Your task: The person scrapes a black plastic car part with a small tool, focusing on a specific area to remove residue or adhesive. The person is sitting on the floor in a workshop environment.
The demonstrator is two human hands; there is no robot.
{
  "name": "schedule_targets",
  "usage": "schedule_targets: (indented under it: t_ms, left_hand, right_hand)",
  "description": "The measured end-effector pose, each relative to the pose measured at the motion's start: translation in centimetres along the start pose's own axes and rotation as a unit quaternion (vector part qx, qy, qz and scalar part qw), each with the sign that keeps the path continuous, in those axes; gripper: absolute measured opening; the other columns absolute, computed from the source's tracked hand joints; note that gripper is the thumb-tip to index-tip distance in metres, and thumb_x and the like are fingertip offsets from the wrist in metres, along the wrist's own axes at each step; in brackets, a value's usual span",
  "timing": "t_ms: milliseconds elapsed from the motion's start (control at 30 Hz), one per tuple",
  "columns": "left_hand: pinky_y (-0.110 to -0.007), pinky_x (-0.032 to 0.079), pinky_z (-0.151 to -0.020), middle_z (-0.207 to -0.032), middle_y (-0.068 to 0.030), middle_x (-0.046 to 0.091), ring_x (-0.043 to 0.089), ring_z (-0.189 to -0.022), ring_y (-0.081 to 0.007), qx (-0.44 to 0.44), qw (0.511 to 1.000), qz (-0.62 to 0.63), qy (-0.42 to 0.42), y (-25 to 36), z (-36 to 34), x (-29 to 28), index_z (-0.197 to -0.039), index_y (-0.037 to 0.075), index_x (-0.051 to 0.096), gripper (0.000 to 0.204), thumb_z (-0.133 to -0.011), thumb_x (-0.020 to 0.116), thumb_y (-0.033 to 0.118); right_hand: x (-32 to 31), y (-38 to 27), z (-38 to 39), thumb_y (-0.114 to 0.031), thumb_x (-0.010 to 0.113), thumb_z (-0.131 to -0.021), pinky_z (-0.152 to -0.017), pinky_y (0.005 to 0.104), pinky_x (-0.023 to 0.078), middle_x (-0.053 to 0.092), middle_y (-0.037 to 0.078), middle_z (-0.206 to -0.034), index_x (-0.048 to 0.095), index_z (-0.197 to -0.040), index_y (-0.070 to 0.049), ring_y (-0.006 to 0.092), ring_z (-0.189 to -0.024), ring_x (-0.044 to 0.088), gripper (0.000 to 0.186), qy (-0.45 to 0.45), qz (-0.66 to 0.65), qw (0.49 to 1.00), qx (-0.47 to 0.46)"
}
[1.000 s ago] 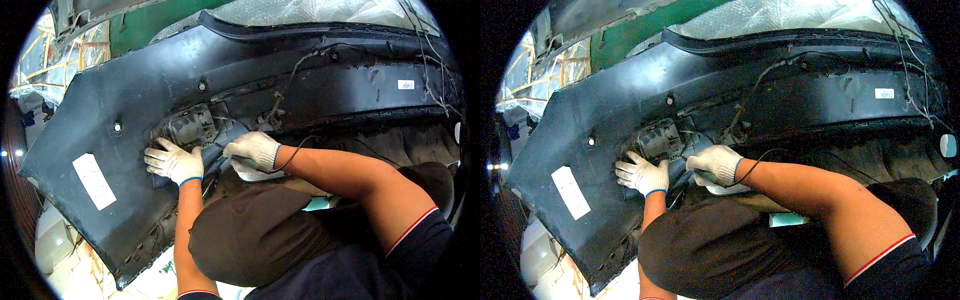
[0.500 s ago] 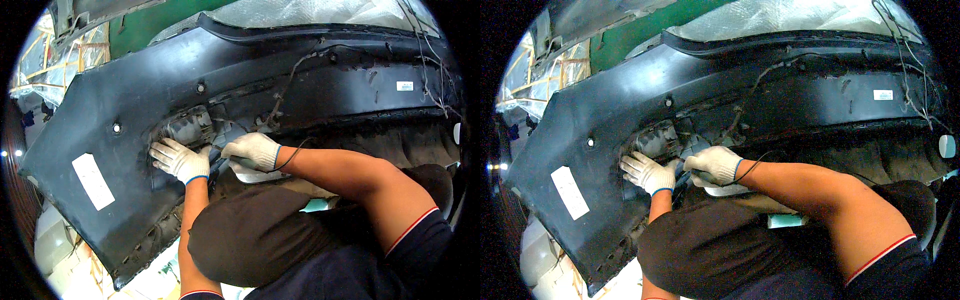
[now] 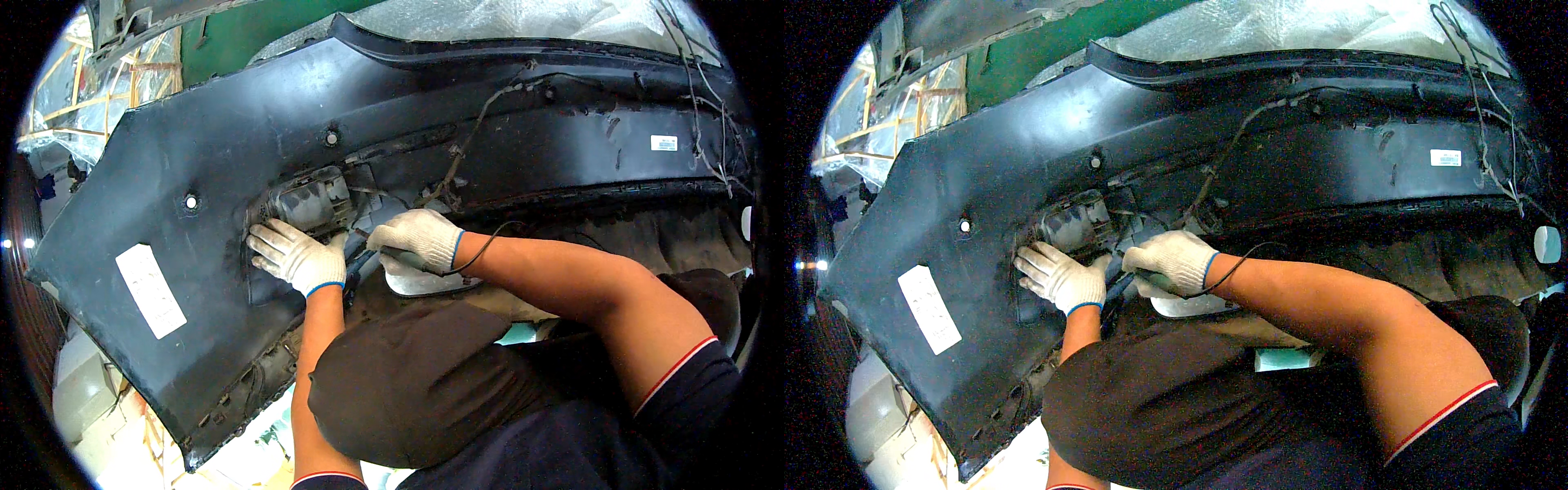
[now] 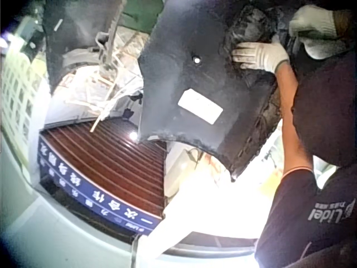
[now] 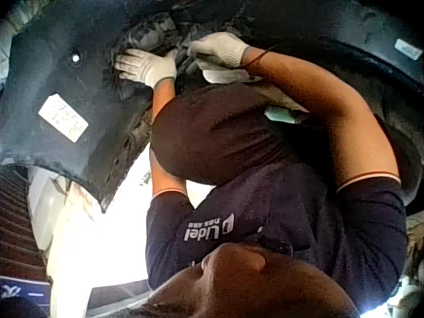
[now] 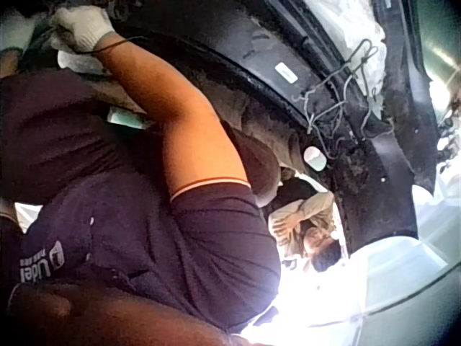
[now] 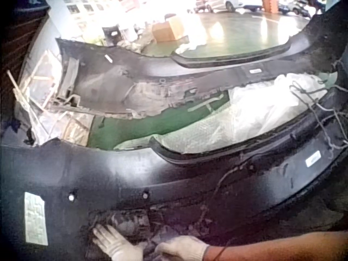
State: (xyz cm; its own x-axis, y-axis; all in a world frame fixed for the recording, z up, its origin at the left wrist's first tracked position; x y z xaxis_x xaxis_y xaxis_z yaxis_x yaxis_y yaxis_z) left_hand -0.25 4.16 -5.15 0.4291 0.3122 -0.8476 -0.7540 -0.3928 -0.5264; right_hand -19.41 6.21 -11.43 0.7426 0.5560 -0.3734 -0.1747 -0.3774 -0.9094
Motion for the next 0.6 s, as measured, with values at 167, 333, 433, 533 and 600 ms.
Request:
schedule_targets:
  t_ms: [167, 333, 433, 533, 600]
  left_hand:
    - [-0.064, 0.015, -0.132, -0.177, -0.0303, 0.014, 0.009, -0.166, -0.0477, 0.001, 1.0, 0.003, -0.007, 0.1, 0.0, 0.0, -0.167, -0.006, 0.023, 0.146, -0.064, 0.092, 0.072]
    - [-0.063, 0.015, -0.132, -0.177, -0.0294, 0.015, 0.009, -0.166, -0.0469, 0.0, 1.0, 0.001, -0.005, 0.1, 0.0, 0.2, -0.167, -0.007, 0.024, 0.146, -0.065, 0.091, 0.073]
    - [-0.063, 0.015, -0.132, -0.177, -0.0293, 0.015, 0.009, -0.166, -0.0468, 0.003, 1.0, 0.003, -0.004, 0.2, 0.0, 0.4, -0.167, -0.008, 0.024, 0.145, -0.065, 0.09, 0.072]
    - [-0.064, 0.015, -0.132, -0.176, -0.0293, 0.016, 0.009, -0.166, -0.0468, 0.004, 1.0, 0.008, -0.006, 0.2, 0.0, 0.3, -0.167, -0.008, 0.023, 0.145, -0.065, 0.09, 0.072]
    - [-0.064, 0.014, -0.132, -0.176, -0.0294, 0.015, 0.009, -0.166, -0.0469, 0.006, 1.0, 0.013, -0.004, 0.1, 0.0, 0.4, -0.167, -0.008, 0.023, 0.146, -0.065, 0.091, 0.071]
  right_hand:
    - [0.8, 0.5, 0.0, -0.017, 0.067, -0.095, -0.079, 0.0491, 0.059, 0.076, 0.011, -0.097, 0.068, -0.123, -0.021, 0.0394, -0.091, 0.074, 0.029, 0.001, 0.01, 1.0, 0.001]
    - [1.0, 0.8, 0.0, -0.016, 0.065, -0.096, -0.077, 0.0466, 0.058, 0.076, 0.006, -0.093, 0.066, -0.123, -0.022, 0.0356, -0.086, 0.074, 0.028, 0.0, -0.019, 1.0, 0.007]
    - [1.1, 1.1, 0.1, -0.017, 0.065, -0.097, -0.075, 0.0448, 0.058, 0.076, 0.005, -0.091, 0.066, -0.124, -0.022, 0.033, -0.084, 0.073, 0.028, -0.001, -0.013, 1.0, 0.015]
    - [1.3, 1.6, 0.1, -0.021, 0.069, -0.096, -0.075, 0.0469, 0.057, 0.075, 0.008, -0.09, 0.065, -0.123, -0.021, 0.0352, -0.084, 0.073, 0.027, 0.007, -0.029, 0.999, 0.018]
    - [1.7, 2.1, 0.0, -0.031, 0.078, -0.094, -0.075, 0.0544, 0.057, 0.073, 0.015, -0.092, 0.063, -0.122, -0.02, 0.0443, -0.087, 0.072, 0.033, -0.008, -0.076, 0.996, 0.038]
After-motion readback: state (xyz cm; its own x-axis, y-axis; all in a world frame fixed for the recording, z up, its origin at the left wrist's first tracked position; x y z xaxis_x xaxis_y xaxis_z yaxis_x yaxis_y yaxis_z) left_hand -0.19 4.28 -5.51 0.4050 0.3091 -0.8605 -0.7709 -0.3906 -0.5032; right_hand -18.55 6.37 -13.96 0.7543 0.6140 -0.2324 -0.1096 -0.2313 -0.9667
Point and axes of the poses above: each hand's wrist, its own z-axis away from the middle knuckle, its own x-axis out of the palm, y = z × x, the point moved 9 cm from there along -z, towards the middle knuckle
